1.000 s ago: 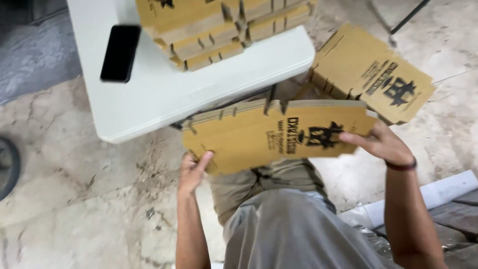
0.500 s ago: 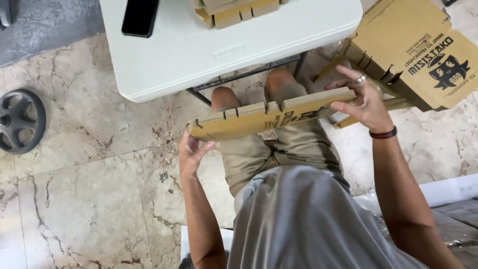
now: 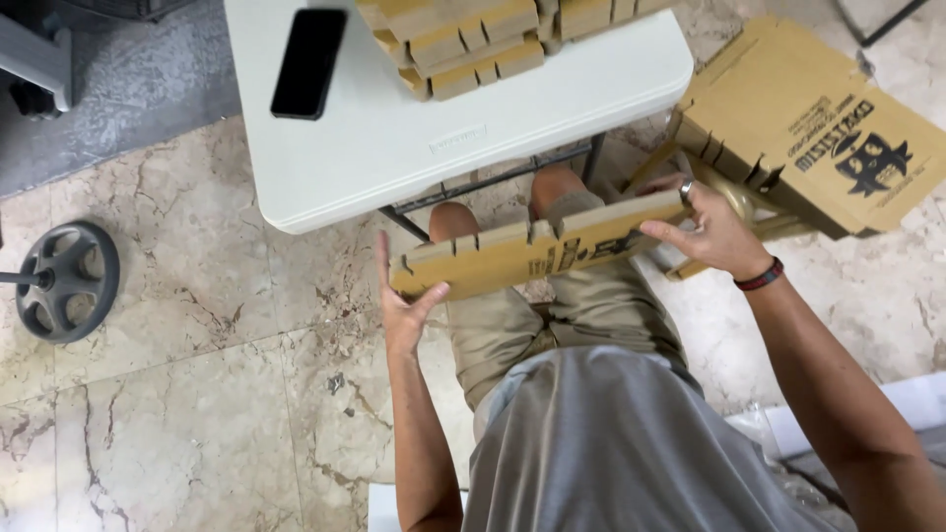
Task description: The person repeatedly picks up stacks of flat cardboard boxes from a chair and places them onto a white table. They handle the boxes by hand, aligning them into a growing pile on the table throughout the clip.
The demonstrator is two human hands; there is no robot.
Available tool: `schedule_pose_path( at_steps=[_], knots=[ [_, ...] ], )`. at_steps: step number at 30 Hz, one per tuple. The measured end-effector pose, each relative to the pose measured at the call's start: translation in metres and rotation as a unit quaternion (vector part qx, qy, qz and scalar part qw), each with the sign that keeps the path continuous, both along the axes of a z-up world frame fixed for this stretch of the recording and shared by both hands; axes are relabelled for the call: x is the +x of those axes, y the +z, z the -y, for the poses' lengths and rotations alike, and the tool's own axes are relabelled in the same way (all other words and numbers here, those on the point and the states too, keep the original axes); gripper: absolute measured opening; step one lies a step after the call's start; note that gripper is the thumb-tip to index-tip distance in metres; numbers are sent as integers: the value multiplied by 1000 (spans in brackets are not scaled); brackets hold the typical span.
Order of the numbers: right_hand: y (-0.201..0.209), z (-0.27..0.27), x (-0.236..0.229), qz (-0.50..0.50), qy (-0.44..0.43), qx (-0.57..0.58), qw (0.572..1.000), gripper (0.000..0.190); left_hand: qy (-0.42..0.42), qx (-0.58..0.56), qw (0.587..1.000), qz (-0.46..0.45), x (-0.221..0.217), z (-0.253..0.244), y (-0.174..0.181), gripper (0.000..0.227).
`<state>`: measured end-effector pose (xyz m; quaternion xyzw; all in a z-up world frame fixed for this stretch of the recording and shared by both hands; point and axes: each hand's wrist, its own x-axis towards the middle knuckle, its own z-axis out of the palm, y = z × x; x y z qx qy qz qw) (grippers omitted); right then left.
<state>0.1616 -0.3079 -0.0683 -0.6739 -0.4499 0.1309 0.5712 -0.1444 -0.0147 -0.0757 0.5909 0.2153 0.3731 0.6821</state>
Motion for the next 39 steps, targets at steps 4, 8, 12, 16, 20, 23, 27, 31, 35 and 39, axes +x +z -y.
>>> schedule_pose_path(
  at_steps=[4, 8, 12, 16, 20, 23, 27, 31, 35, 39],
  knots=[
    [7, 6, 16, 100, -13, -205, 974, 40, -12, -89, 969, -231, -2, 1, 9, 73],
    [-115, 34, 64, 439, -5, -249, 863, 42, 13, 32, 964, -265, -4, 12, 8, 60],
    [3, -1, -26, 386, -23, -162, 908, 55, 120, 208, 865, -441, -7, 35, -11, 70],
    [77, -31, -108, 513, -16, -166, 842, 31, 178, 248, 852, -424, -8, 84, 75, 54],
    [103, -64, -110, 341, 29, -263, 902, 28, 114, 180, 881, -423, -24, 61, 62, 45],
    [95, -83, -64, 117, -37, -420, 899, 57, 87, -38, 923, -372, -33, 12, 34, 52],
    [37, -103, 1, 2, 41, -542, 839, 88, 18, -229, 893, -388, -46, -29, -97, 90],
    [12, -136, -7, 151, 66, -493, 854, 91, 11, -356, 925, -136, -56, -41, -187, 71],
    [-26, -192, -13, 168, 166, -357, 904, 78, -31, -433, 899, -57, -61, -44, -248, 71],
    [-55, -226, -7, 123, 244, -369, 889, 74, -29, -452, 889, -66, -69, -47, -274, 67]
  ],
)
